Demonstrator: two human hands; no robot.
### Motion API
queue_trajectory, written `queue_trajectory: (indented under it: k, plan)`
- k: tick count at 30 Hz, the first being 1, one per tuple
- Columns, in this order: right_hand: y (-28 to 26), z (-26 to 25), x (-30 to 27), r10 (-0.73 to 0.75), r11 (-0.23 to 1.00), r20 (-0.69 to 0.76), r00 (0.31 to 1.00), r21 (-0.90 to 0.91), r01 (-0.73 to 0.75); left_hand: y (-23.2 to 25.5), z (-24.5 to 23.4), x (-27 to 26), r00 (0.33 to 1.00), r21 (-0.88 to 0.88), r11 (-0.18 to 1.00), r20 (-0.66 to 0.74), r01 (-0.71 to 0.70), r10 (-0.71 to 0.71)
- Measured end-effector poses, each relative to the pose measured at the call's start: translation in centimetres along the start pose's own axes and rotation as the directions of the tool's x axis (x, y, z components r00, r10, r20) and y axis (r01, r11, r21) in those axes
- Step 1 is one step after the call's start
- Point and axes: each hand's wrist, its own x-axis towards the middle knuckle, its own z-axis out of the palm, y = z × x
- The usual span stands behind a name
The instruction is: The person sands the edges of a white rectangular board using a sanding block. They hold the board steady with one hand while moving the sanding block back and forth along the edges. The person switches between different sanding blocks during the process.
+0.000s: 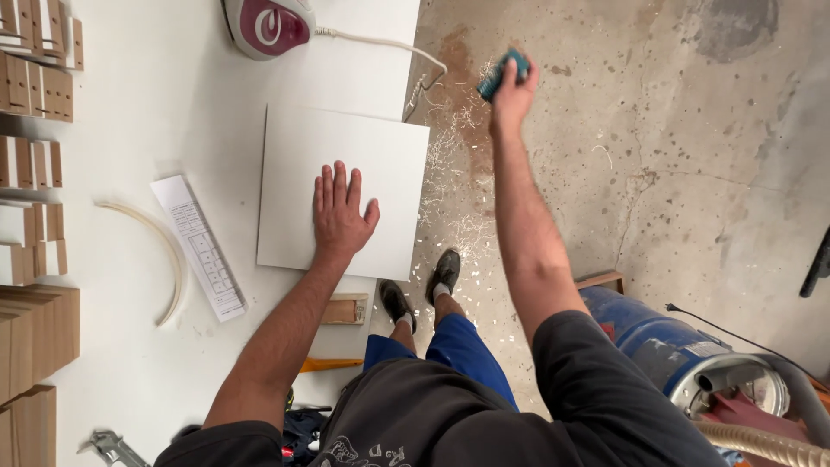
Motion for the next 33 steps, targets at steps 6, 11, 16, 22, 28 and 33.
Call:
queue_trajectory:
  k: [6, 11, 16, 22, 28, 33]
  plan:
    - [2.0, -11.4, -7.9, 0.285, 0.803, 0.071, 0.956, -0.562, -0.198, 0.1, 1.1, 0.3, 0.974, 0.027, 1.0, -0.224, -0.014, 0.02]
    - [-12.2, -11.0, -27.9, 0.587, 0.736, 0.484, 0.649, -0.654, -0.178, -0.1, 1.0, 0.1, 0.978, 0.029, 1.0, -0.206, -0.013, 0.018]
    - [-3.1, -9.7, -43.7, 0.424, 0.878, 0.806, 0.413, -0.478, 0.032, 0.1, 1.0, 0.1, 0.976, 0.019, 1.0, -0.219, 0.021, -0.016]
    - [6.3, -3.6, -53.5, 0.189, 0.595, 0.932, 0.309, -0.359, 0.719, -0.4, 2.8, -0.5, 0.969, 0.001, 1.0, -0.248, 0.019, -0.018]
    - [5.1, -0.9, -52.3, -0.198, 0.485, 0.929, 0.311, -0.183, 0.855, -0.3, 1.3, -0.6, 0.998, -0.072, 0.996, -0.031, 0.049, -0.052]
    - [3.8, -2.1, -49.6, -0.021, 0.275, 0.965, 0.26, -0.244, 0.93, 0.0, 0.9, -0.5, 0.987, -0.094, 0.991, 0.139, 0.098, -0.085]
